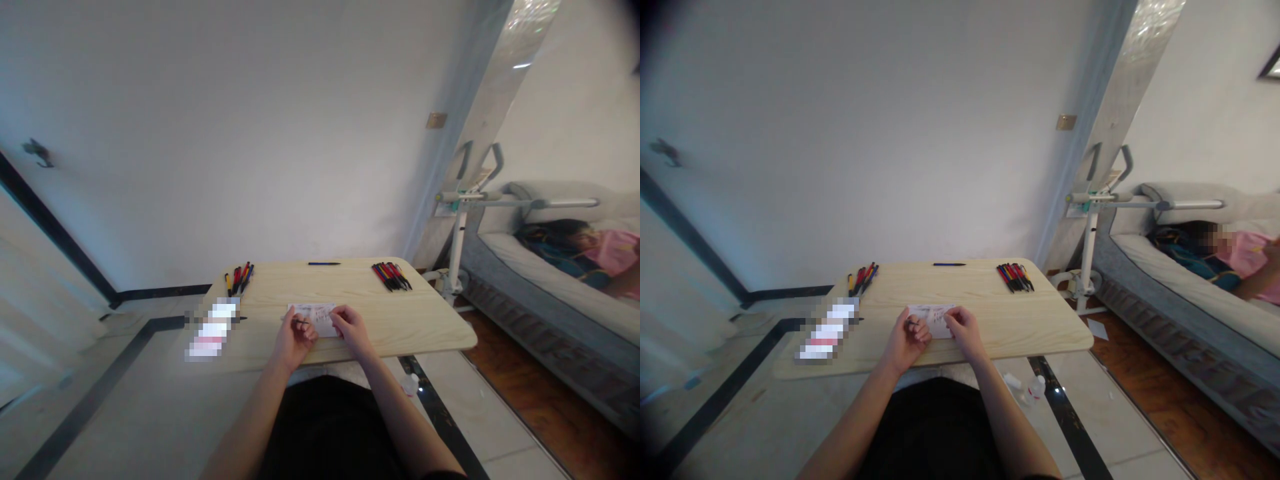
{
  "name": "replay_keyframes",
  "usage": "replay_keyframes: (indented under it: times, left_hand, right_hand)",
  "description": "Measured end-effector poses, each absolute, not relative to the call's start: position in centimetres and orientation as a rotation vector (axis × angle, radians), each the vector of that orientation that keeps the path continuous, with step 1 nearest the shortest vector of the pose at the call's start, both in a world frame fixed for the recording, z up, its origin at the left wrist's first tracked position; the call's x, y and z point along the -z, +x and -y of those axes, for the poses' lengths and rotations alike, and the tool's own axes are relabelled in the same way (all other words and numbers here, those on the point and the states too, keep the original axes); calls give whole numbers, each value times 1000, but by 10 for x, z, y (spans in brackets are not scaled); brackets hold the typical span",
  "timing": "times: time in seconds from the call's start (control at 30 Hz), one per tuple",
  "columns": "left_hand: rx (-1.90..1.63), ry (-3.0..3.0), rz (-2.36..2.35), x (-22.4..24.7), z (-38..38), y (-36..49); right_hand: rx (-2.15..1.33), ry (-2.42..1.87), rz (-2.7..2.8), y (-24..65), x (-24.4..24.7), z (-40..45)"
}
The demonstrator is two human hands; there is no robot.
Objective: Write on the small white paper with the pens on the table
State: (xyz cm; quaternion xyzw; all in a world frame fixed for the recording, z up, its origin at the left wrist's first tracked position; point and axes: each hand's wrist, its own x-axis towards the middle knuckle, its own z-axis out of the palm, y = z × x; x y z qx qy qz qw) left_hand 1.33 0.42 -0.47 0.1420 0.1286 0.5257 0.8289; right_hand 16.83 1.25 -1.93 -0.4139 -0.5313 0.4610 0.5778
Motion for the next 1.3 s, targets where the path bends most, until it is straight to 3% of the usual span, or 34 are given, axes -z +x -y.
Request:
replay_keyframes:
  times: [1.3]
  left_hand:
    - [-1121, 319, -309, 3, -4, 14]
  right_hand:
    - [-1060, -978, 1252, 168, 19, -13]
